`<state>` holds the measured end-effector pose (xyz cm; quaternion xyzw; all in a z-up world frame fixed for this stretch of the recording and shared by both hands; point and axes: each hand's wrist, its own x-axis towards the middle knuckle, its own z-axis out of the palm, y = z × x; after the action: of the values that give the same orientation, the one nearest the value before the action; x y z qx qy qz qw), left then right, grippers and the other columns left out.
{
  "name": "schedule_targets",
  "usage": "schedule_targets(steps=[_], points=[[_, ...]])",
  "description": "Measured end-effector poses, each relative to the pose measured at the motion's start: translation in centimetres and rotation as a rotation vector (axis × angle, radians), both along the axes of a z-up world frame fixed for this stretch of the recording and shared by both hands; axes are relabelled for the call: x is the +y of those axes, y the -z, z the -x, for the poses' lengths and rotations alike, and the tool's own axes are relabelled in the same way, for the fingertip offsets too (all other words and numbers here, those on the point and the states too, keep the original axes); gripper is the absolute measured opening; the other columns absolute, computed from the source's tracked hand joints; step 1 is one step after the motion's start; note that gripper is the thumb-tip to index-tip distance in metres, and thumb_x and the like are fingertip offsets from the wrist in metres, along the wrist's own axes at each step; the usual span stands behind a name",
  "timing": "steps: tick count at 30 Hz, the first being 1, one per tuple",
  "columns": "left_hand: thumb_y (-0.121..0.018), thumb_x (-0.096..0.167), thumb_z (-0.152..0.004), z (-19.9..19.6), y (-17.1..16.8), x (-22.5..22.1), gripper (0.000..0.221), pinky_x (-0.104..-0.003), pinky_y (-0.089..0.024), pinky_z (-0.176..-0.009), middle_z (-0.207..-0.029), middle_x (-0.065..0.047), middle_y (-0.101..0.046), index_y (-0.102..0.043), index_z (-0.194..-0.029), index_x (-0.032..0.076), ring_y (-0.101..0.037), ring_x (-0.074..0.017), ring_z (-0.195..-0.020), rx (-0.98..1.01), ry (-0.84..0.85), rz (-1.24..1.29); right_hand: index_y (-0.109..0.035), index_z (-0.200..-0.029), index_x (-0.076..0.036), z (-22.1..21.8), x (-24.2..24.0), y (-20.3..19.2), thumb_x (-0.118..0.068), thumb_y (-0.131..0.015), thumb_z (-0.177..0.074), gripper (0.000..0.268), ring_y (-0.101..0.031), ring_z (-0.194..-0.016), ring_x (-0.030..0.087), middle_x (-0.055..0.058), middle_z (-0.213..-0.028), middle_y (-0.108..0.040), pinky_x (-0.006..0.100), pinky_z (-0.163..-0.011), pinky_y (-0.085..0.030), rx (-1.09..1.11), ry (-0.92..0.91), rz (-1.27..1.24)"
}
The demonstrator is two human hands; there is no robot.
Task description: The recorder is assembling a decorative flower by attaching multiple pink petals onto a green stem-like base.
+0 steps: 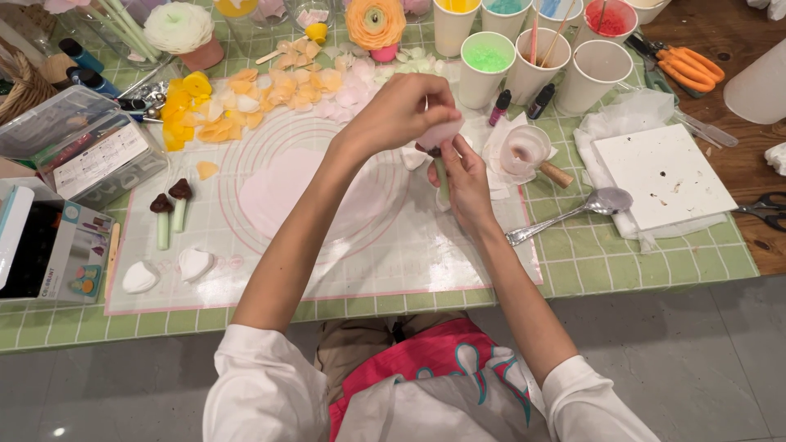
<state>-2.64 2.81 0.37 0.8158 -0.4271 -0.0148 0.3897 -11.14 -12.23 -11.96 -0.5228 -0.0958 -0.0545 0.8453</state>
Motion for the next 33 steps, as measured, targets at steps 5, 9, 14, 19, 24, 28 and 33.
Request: schedule_targets(steps=[5,9,14,19,24,28,33], points=[[-0.079,0.023,-0.088,0.7,0.8,1.1,0.02,-0.034,-0.052,-0.073,-0.087,-0.005,-0.07,-0.075,-0.097,0.005,-0.062,-0.0179,-0.078,-0.026,-0.024,0.14,-0.055,-0.136,-0.003,0.0,-0.3,0.1,-0.03,-0.053,-0.109,0.038,-0.052,-0.069,0.007,0.009,-0.114,-0.072,0.022,-0.064,-0.044,-0.016,0.065,0.012],[-0.084,0.021,-0.081,1.6,1.4,1.3,0.026,-0.037,-0.049,-0.079,-0.088,-0.005,-0.067,-0.073,-0.098,0.005,-0.059,-0.0216,-0.087,-0.134,-0.003,0.168,-0.055,-0.137,-0.001,0.0,-0.1,0.5,-0.027,-0.057,-0.111,0.037,-0.056,-0.073,0.009,0.008,-0.11,-0.07,0.023,-0.066,-0.045,-0.033,0.103,0.011],[-0.083,0.019,-0.084,1.9,2.2,1.1,0.023,-0.037,-0.047,-0.083,-0.089,-0.004,-0.065,-0.071,-0.1,0.007,-0.059,-0.0218,-0.089,-0.201,-0.024,0.205,-0.054,-0.139,-0.002,0.4,0.0,-0.2,-0.025,-0.059,-0.109,0.039,-0.057,-0.073,0.009,0.006,-0.109,-0.071,0.023,-0.066,-0.046,-0.05,0.115,-0.001],[-0.085,0.02,-0.085,3.1,2.6,1.5,0.031,-0.038,-0.047,-0.094,-0.098,-0.003,-0.065,-0.071,-0.11,0.009,-0.062,-0.0206,-0.098,-0.246,-0.093,0.228,-0.051,-0.146,0.001,0.2,0.0,0.5,-0.024,-0.062,-0.11,0.045,-0.062,-0.078,0.011,0.009,-0.108,-0.072,0.024,-0.071,-0.047,-0.088,0.19,0.046],[-0.089,0.022,-0.076,4.2,4.6,2.2,0.067,-0.035,-0.049,-0.097,-0.126,-0.006,-0.062,-0.06,-0.135,0.009,-0.061,-0.0204,-0.116,-0.056,-0.099,0.469,-0.029,-0.158,-0.002,0.3,0.2,0.6,-0.015,-0.065,-0.107,0.063,-0.068,-0.093,0.013,0.011,-0.12,-0.072,0.027,-0.081,-0.054,-0.221,0.248,0.039],[-0.093,0.018,-0.069,4.3,7.3,2.3,0.083,-0.036,-0.049,-0.096,-0.129,-0.006,-0.061,-0.052,-0.142,0.009,-0.059,-0.0206,-0.117,0.033,-0.189,0.529,-0.015,-0.164,-0.004,1.0,0.8,0.1,-0.003,-0.066,-0.103,0.08,-0.07,-0.112,0.017,0.013,-0.135,-0.066,0.031,-0.097,-0.057,-0.25,0.283,0.039],[-0.082,0.006,-0.077,3.7,8.9,2.9,0.069,-0.035,-0.05,-0.1,-0.126,-0.005,-0.068,-0.057,-0.142,0.01,-0.064,-0.0187,-0.121,0.093,-0.189,0.566,-0.013,-0.165,-0.002,1.2,0.7,1.2,0.003,-0.073,-0.097,0.092,-0.062,-0.133,0.022,0.015,-0.153,-0.053,0.035,-0.114,-0.052,-0.37,0.33,0.204]])
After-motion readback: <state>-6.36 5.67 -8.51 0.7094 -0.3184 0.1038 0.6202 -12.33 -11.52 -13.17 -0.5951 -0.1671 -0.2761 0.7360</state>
